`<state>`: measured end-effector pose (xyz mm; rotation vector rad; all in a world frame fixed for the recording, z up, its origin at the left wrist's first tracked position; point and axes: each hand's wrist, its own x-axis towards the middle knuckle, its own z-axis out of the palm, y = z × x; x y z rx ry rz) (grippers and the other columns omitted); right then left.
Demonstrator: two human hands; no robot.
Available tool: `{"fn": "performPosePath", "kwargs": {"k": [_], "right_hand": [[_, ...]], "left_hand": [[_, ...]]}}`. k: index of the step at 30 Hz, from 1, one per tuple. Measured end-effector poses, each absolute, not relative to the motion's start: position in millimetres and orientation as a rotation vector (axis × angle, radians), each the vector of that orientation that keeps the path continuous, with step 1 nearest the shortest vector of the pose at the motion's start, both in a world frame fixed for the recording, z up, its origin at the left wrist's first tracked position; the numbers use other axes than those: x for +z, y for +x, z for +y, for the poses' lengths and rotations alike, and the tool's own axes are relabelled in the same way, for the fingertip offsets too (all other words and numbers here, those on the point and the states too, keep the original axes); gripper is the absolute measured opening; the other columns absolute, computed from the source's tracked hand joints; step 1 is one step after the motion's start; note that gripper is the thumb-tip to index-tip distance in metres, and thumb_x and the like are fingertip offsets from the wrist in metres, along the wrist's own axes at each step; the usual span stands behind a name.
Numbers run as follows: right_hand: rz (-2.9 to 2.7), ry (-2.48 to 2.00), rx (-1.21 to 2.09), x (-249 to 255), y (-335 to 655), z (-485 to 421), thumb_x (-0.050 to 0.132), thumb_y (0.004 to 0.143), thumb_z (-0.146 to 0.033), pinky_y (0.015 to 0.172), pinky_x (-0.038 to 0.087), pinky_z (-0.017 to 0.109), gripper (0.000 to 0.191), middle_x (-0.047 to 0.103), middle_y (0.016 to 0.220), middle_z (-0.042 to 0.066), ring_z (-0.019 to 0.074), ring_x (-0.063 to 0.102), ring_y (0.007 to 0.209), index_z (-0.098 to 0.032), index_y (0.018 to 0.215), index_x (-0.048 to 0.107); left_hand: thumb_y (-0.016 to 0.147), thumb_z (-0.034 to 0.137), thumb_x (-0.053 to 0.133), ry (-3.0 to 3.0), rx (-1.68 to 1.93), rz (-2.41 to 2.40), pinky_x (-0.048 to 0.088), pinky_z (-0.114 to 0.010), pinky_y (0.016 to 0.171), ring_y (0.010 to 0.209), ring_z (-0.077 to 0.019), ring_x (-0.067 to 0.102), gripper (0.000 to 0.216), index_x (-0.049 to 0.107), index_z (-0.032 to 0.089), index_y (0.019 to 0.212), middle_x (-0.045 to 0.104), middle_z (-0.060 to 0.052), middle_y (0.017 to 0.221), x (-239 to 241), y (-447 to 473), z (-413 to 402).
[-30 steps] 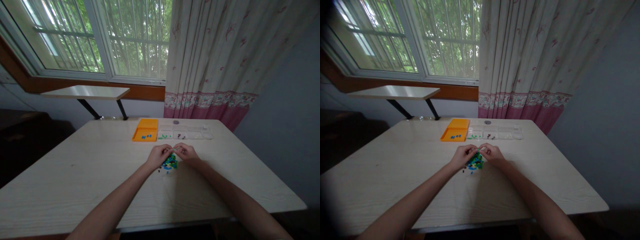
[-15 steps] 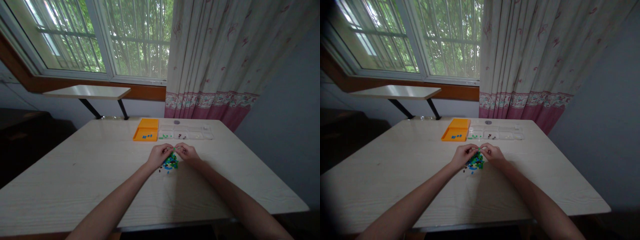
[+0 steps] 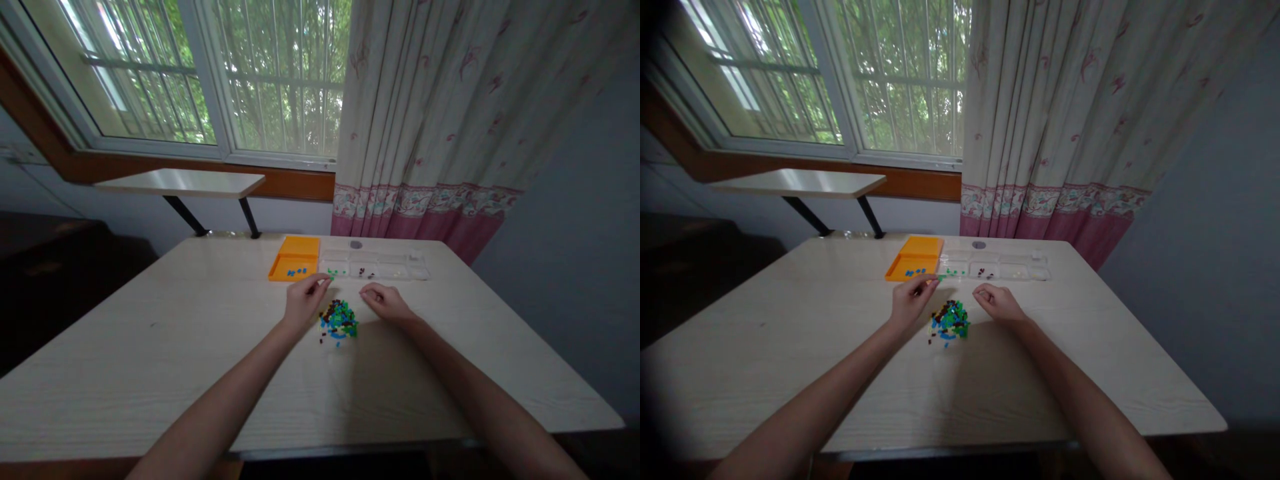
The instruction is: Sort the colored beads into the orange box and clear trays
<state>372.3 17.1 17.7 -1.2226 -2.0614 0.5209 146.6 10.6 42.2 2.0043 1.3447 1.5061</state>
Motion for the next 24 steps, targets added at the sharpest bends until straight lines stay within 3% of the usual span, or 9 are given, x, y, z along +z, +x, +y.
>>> {"fn": "performPosePath", "kwargs": {"k": [6,14,24], "right_hand": [[-2.297,-1.21,0.563,16.5,376.5,19.7,0.052,0.076,-0.03,0.048,0.03,0.018,0.017,0.05,0.053,-0.003,0.0082,0.043,0.048,-0.018,0.08,0.063],[-2.341,-1.252,0.54,14.2,372.0,19.7,0.056,0.073,-0.034,0.049,0.029,0.018,0.017,0.05,0.052,-0.004,0.0077,0.043,0.047,-0.02,0.08,0.064],[-2.345,-1.248,0.548,14.0,371.4,20.4,0.055,0.074,-0.031,0.05,0.03,0.019,0.016,0.055,0.055,-0.003,0.0087,0.047,0.05,-0.02,0.079,0.065]], "left_hand": [[0.076,0.036,0.053,1.954,1.623,1.376,0.036,-0.017,0.049,0.046,-0.0063,0.041,0.024,0.066,0.016,0.08,0.056,0.002,0.056,46.1,142.9,12.2],[0.076,0.038,0.053,1.937,1.6,1.326,0.033,-0.017,0.048,0.046,-0.0064,0.04,0.026,0.065,0.016,0.081,0.048,0.004,0.051,44.1,145.7,12.1],[0.077,0.035,0.047,2.125,1.129,1.497,0.029,-0.019,0.049,0.049,-0.0089,0.043,0.025,0.063,0.017,0.084,0.047,0.004,0.051,35.0,143.3,32.4]]}}
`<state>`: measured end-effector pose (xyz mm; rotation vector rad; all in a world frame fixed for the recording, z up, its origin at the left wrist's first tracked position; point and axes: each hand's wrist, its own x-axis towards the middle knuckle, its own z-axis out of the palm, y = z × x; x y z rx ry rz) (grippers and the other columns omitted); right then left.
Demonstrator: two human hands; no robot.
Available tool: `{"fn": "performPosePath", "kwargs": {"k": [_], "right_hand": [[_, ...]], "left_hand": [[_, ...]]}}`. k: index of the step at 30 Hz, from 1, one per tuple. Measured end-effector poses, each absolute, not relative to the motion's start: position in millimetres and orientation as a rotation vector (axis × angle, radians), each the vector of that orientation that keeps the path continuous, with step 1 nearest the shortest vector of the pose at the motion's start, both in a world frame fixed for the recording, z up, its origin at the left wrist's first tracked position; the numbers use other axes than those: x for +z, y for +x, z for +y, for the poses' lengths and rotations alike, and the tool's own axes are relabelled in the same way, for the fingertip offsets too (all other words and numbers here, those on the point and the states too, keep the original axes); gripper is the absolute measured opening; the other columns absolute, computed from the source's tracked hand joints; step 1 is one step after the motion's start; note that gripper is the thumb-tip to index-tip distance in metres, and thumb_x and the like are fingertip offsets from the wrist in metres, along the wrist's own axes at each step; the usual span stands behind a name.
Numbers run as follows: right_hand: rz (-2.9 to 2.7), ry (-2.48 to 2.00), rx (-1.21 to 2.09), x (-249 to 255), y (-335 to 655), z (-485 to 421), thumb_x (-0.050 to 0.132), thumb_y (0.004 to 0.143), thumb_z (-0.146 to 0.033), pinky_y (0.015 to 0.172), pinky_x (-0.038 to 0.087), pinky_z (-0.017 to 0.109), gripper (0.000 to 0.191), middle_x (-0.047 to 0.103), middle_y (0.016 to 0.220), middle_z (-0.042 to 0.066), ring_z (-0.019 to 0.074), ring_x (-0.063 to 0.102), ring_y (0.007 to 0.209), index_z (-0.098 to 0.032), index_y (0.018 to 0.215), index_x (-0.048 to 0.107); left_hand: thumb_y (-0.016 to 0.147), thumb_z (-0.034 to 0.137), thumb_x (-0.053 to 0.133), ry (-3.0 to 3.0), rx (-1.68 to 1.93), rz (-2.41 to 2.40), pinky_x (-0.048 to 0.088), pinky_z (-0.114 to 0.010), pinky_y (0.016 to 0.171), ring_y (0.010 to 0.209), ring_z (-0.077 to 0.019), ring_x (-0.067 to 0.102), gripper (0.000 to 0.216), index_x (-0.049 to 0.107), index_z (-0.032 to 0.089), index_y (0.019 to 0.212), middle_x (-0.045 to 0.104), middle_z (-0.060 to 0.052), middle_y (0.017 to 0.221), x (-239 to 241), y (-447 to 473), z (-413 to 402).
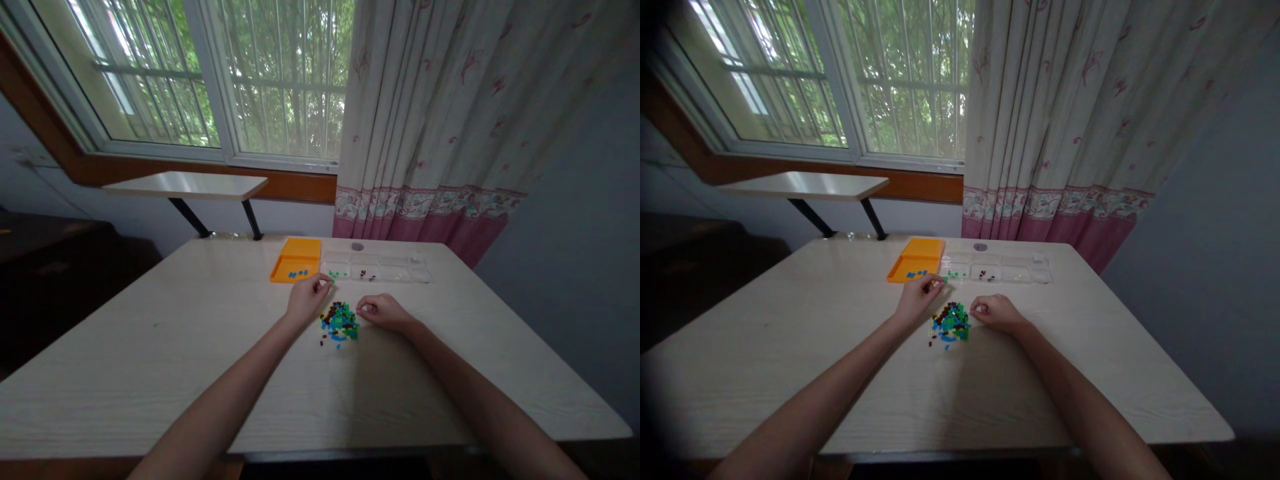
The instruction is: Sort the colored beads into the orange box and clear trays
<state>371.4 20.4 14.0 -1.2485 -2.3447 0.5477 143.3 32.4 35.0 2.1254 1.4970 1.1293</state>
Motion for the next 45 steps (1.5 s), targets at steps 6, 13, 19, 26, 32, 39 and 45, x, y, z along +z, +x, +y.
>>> {"fn": "performPosePath", "kwargs": {"k": [6,13,19,26,32,39,45], "right_hand": [[-2.371,-1.26,0.52,12.1,371.8,22.0,0.054,0.076,-0.032,0.051,0.03,0.019,0.017,0.056,0.056,-0.002,0.0091,0.047,0.05,-0.021,0.08,0.065],[-2.39,-1.28,0.493,15.5,371.6,20.0,0.051,0.076,-0.027,0.05,0.029,0.019,0.015,0.055,0.055,-0.002,0.0091,0.047,0.05,-0.02,0.08,0.064],[-2.312,-1.291,0.428,16.5,367.4,17.9,0.049,0.076,-0.026,0.049,0.03,0.019,0.014,0.052,0.051,-0.004,0.0086,0.045,0.047,-0.019,0.08,0.061],[-2.082,-1.239,0.403,15.0,357.7,13.0,0.05,0.076,-0.032,0.044,0.03,0.017,0.019,0.045,0.046,-0.005,0.0071,0.039,0.041,-0.017,0.079,0.06],[-1.969,-1.156,0.59,9.6,350.3,11.7,0.052,0.075,-0.034,0.041,0.029,0.016,0.02,0.04,0.044,-0.006,0.0061,0.034,0.04,-0.016,0.076,0.06],[-1.919,-1.143,0.714,10.2,348.1,10.1,0.053,0.074,-0.037,0.04,0.026,0.017,0.023,0.038,0.043,-0.007,0.0059,0.032,0.04,-0.015,0.074,0.06],[-1.892,-1.115,0.776,9.7,348.2,9.5,0.053,0.074,-0.039,0.039,0.024,0.017,0.025,0.036,0.043,-0.007,0.0057,0.03,0.039,-0.015,0.078,0.061]], "left_hand": [[0.075,0.034,0.049,2.18,0.974,1.729,0.024,-0.02,0.047,0.049,-0.0108,0.045,0.023,0.065,0.018,0.081,0.054,0.001,0.053,50.3,139.7,76.3],[0.076,0.028,0.048,2.169,0.957,1.772,0.025,-0.021,0.048,0.052,-0.0118,0.048,0.024,0.066,0.017,0.089,0.057,-0.002,0.057,51.7,141.5,97.2],[0.077,0.028,0.046,2.274,0.912,1.542,0.029,-0.02,0.05,0.051,-0.0109,0.048,0.024,0.065,0.019,0.089,0.055,0.001,0.054,48.1,152.4,60.2],[0.076,0.037,0.049,2.286,0.762,1.294,0.029,-0.019,0.049,0.05,-0.0093,0.046,0.026,0.066,0.021,0.085,0.055,0.002,0.054,33.9,163.4,15.0],[0.076,0.04,0.05,2.276,0.815,1.365,0.03,-0.018,0.051,0.055,-0.0099,0.049,0.026,0.066,0.023,0.086,0.057,0.002,0.059,31.5,163.8,5.3],[0.077,0.043,0.05,2.313,0.779,1.37,0.03,-0.018,0.051,0.055,-0.0096,0.049,0.028,0.066,0.022,0.086,0.058,0.002,0.058,34.2,166.4,1.5],[0.08,0.039,0.046,2.287,0.839,1.31,0.03,-0.017,0.051,0.053,-0.0085,0.047,0.028,0.066,0.02,0.087,0.058,0.001,0.059,32.8,164.5,2.3]]}}
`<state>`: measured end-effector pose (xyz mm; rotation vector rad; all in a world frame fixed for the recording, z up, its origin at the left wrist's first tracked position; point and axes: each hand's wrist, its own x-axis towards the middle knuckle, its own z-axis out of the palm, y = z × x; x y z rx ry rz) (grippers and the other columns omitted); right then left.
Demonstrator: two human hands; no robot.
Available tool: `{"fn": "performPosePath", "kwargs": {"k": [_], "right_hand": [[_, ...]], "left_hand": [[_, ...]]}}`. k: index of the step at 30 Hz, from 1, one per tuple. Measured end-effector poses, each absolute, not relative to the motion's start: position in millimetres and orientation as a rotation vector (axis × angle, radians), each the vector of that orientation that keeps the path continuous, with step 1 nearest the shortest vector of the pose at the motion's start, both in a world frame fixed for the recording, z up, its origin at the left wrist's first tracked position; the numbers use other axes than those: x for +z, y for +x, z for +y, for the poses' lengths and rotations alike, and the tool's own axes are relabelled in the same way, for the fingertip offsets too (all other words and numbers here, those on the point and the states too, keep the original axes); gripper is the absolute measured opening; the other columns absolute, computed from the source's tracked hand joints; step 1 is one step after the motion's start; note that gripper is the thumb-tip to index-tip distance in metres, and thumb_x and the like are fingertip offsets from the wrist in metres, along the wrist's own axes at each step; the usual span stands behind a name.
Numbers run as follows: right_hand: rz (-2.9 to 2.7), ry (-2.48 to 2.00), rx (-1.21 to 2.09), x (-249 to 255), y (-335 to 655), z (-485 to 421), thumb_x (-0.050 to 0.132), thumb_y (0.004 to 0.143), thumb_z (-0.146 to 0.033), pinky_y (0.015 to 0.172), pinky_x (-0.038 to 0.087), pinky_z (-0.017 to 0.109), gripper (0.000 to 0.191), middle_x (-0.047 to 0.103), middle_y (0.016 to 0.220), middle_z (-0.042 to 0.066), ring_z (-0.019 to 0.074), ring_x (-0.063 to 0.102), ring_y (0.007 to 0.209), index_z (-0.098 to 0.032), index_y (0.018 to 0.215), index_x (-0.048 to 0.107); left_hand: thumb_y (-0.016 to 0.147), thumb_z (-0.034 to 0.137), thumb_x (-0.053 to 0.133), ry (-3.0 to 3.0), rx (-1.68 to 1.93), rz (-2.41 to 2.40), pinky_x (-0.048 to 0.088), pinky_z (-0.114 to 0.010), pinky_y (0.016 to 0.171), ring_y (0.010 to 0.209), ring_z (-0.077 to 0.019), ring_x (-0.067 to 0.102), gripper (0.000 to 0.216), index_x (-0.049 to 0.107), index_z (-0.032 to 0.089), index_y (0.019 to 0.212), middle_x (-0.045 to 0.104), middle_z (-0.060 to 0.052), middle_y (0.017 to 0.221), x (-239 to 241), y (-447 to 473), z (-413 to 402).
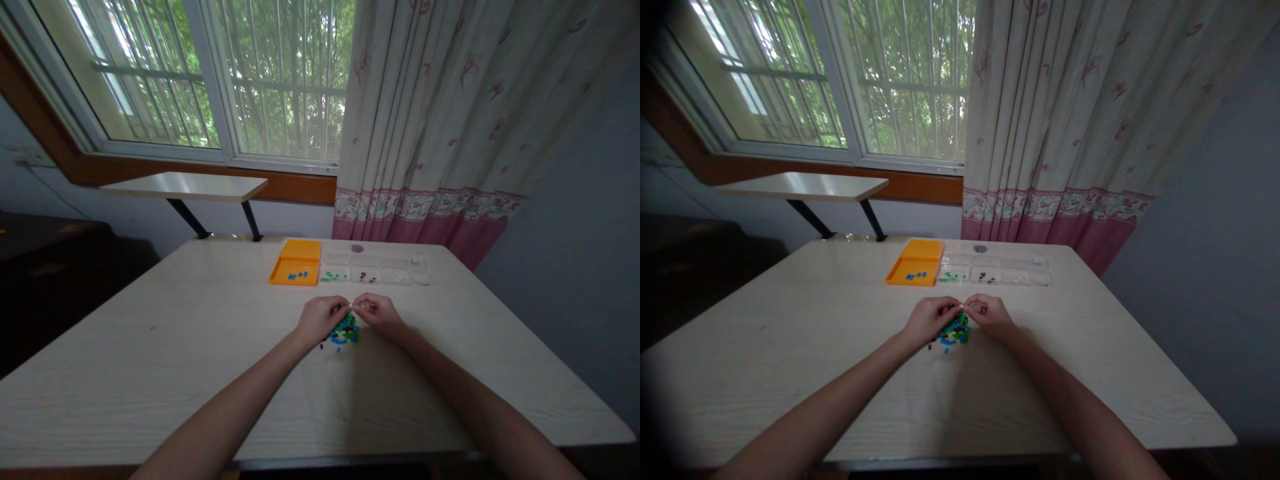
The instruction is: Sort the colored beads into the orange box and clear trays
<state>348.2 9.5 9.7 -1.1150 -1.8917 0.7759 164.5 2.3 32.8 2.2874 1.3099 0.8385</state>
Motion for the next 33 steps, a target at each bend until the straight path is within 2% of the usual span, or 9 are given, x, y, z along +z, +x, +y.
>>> {"fn": "performPosePath", "kwargs": {"k": [6,14,19,26,33], "right_hand": [[-1.924,-1.14,0.658,13.8,347.8,7.4,0.054,0.074,-0.036,0.041,0.028,0.016,0.026,0.038,0.043,-0.008,0.0056,0.033,0.039,-0.016,0.088,0.062],[-1.939,-1.127,0.54,6.7,348.2,9.5,0.055,0.074,-0.038,0.041,0.031,0.016,0.026,0.044,0.043,-0.006,0.0061,0.037,0.04,-0.017,0.086,0.065],[-1.959,-1.131,0.499,9.2,347.6,7.6,0.054,0.075,-0.038,0.041,0.031,0.016,0.026,0.045,0.043,-0.005,0.006,0.038,0.039,-0.017,0.086,0.066],[-1.996,-1.117,0.385,13.5,347.5,5.5,0.055,0.075,-0.036,0.042,0.033,0.016,0.023,0.047,0.044,-0.005,0.0061,0.04,0.039,-0.017,0.082,0.066],[-1.972,-1.175,0.242,22.8,360.6,9.2,0.051,0.077,-0.04,0.047,0.037,0.017,0.028,0.048,0.045,-0.004,0.0077,0.042,0.042,-0.018,0.085,0.065]], "left_hand": [[0.079,0.036,0.049,2.168,0.984,1.285,0.029,-0.017,0.049,0.049,-0.007,0.044,0.026,0.067,0.018,0.086,0.055,0.002,0.054,32.4,163.3,4.1],[0.079,0.037,0.05,2.111,1.018,1.17,0.039,-0.018,0.059,0.066,-0.0115,0.057,0.027,0.068,0.018,0.085,0.067,-0.003,0.074,28.7,163.2,5.9],[0.079,0.037,0.049,2.143,0.995,1.154,0.039,-0.018,0.056,0.06,-0.0106,0.056,0.028,0.068,0.018,0.085,0.067,-0.002,0.071,29.3,162.3,5.4],[0.079,0.036,0.049,2.137,0.983,1.128,0.04,-0.019,0.059,0.064,-0.011,0.057,0.027,0.067,0.018,0.085,0.067,-0.002,0.074,31.6,160.8,5.5],[0.079,0.036,0.047,2.18,1.0,1.295,0.034,-0.018,0.052,0.054,-0.0092,0.049,0.028,0.066,0.016,0.085,0.061,-0.001,0.062,31.9,140.9,21.0]]}}
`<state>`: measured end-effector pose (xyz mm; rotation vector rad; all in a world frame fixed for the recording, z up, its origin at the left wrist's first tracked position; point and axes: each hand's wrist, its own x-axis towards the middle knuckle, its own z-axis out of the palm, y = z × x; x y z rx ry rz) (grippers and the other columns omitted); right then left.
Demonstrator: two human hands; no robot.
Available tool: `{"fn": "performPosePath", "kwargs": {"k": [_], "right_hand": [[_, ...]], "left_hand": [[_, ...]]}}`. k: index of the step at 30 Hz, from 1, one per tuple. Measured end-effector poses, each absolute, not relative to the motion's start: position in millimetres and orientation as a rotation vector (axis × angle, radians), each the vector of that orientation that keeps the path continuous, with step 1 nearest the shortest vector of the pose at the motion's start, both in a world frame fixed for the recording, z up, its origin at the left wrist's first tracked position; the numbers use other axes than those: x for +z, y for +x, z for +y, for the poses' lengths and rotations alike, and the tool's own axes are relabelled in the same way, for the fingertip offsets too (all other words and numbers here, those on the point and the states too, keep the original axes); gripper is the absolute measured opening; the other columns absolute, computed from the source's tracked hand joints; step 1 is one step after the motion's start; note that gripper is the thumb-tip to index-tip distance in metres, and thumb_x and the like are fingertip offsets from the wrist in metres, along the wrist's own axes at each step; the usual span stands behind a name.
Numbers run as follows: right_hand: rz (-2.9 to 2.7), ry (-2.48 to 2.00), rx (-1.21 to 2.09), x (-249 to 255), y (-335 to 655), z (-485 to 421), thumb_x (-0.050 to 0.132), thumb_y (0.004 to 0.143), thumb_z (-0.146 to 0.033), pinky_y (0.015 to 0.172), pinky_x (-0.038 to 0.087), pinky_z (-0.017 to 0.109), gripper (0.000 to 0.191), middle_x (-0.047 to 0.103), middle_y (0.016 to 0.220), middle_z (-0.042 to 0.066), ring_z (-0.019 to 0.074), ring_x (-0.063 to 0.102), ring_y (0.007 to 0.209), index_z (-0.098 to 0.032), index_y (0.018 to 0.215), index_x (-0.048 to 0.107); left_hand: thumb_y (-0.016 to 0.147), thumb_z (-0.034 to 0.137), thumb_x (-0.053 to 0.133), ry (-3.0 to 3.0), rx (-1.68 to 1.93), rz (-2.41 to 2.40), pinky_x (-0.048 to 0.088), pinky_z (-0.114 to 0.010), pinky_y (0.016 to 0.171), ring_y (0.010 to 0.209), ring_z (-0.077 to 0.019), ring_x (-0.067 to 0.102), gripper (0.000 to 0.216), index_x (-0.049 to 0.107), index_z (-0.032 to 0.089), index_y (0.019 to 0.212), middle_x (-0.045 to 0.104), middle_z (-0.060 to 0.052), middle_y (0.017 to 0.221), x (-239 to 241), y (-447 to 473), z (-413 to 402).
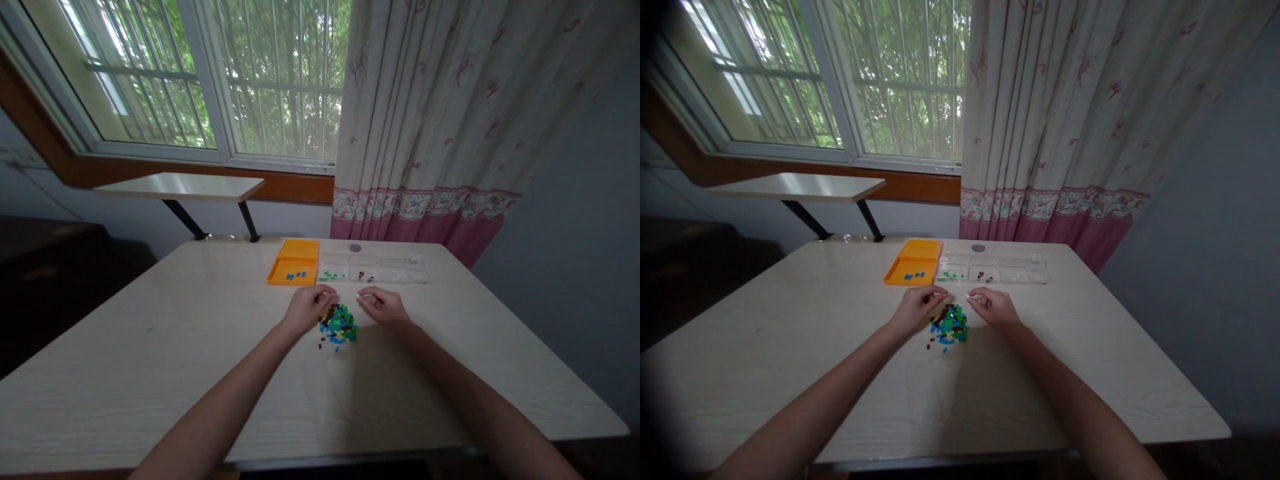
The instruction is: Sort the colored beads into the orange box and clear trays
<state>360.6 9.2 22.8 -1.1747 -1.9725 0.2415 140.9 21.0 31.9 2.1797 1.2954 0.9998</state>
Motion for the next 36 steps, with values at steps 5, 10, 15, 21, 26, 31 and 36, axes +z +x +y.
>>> {"fn": "performPosePath", "kwargs": {"k": [5,10,15,21,26,31,36], "right_hand": [[-1.871,-1.249,0.031,38.5,378.4,12.6,0.05,0.078,-0.04,0.051,0.039,0.019,0.028,0.05,0.047,-0.002,0.0084,0.044,0.044,-0.018,0.085,0.066],[-1.844,-1.202,-0.078,43.8,382.2,12.5,0.052,0.077,-0.037,0.052,0.039,0.019,0.025,0.049,0.047,-0.003,0.0081,0.044,0.042,-0.018,0.081,0.067],[-1.874,-1.171,-0.088,41.0,379.0,11.4,0.052,0.077,-0.037,0.052,0.039,0.019,0.025,0.049,0.046,-0.003,0.0078,0.044,0.042,-0.018,0.082,0.067],[-1.892,-1.196,-0.024,40.9,377.4,10.3,0.05,0.077,-0.038,0.052,0.039,0.019,0.026,0.049,0.047,-0.003,0.0084,0.045,0.044,-0.019,0.084,0.066],[-1.914,-1.302,0.055,38.3,382.1,16.4,0.05,0.077,-0.039,0.051,0.036,0.019,0.027,0.049,0.049,-0.003,0.0088,0.044,0.046,-0.019,0.086,0.065],[-1.755,-1.574,0.092,27.4,407.6,34.4,0.048,0.075,-0.041,0.045,0.03,0.019,0.03,0.047,0.047,-0.004,0.0103,0.044,0.044,-0.019,0.084,0.065],[-1.573,-1.807,0.033,18.0,438.0,50.0,0.048,0.073,-0.041,0.047,0.03,0.021,0.03,0.053,0.05,-0.001,0.0127,0.048,0.047,-0.019,0.081,0.065]], "left_hand": [[0.079,0.035,0.046,2.242,0.91,1.401,0.03,-0.018,0.049,0.048,-0.0089,0.044,0.028,0.066,0.016,0.086,0.055,0.001,0.053,26.5,124.1,37.0],[0.08,0.034,0.044,2.282,0.823,1.344,0.033,-0.019,0.053,0.055,-0.01,0.049,0.028,0.065,0.016,0.086,0.061,-0.002,0.064,24.4,122.6,37.5],[0.08,0.036,0.044,2.322,0.789,1.306,0.031,-0.018,0.05,0.053,-0.0096,0.047,0.03,0.065,0.016,0.085,0.06,-0.002,0.062,27.1,126.5,32.5],[0.08,0.035,0.044,2.345,0.78,1.316,0.03,-0.018,0.049,0.052,-0.0094,0.046,0.029,0.066,0.016,0.084,0.059,-0.001,0.06,29.1,126.8,31.5],[0.08,0.033,0.044,2.36,0.771,1.296,0.031,-0.019,0.051,0.053,-0.0095,0.048,0.027,0.065,0.017,0.084,0.061,-0.001,0.063,30.4,127.3,30.2],[0.081,0.033,0.042,2.362,0.756,1.296,0.032,-0.019,0.051,0.053,-0.0098,0.048,0.028,0.065,0.017,0.084,0.061,-0.001,0.063,30.9,127.6,29.4],[0.081,0.033,0.042,2.371,0.73,1.287,0.031,-0.018,0.051,0.054,-0.01,0.049,0.028,0.065,0.018,0.085,0.061,-0.001,0.064,30.7,127.0,29.6]]}}
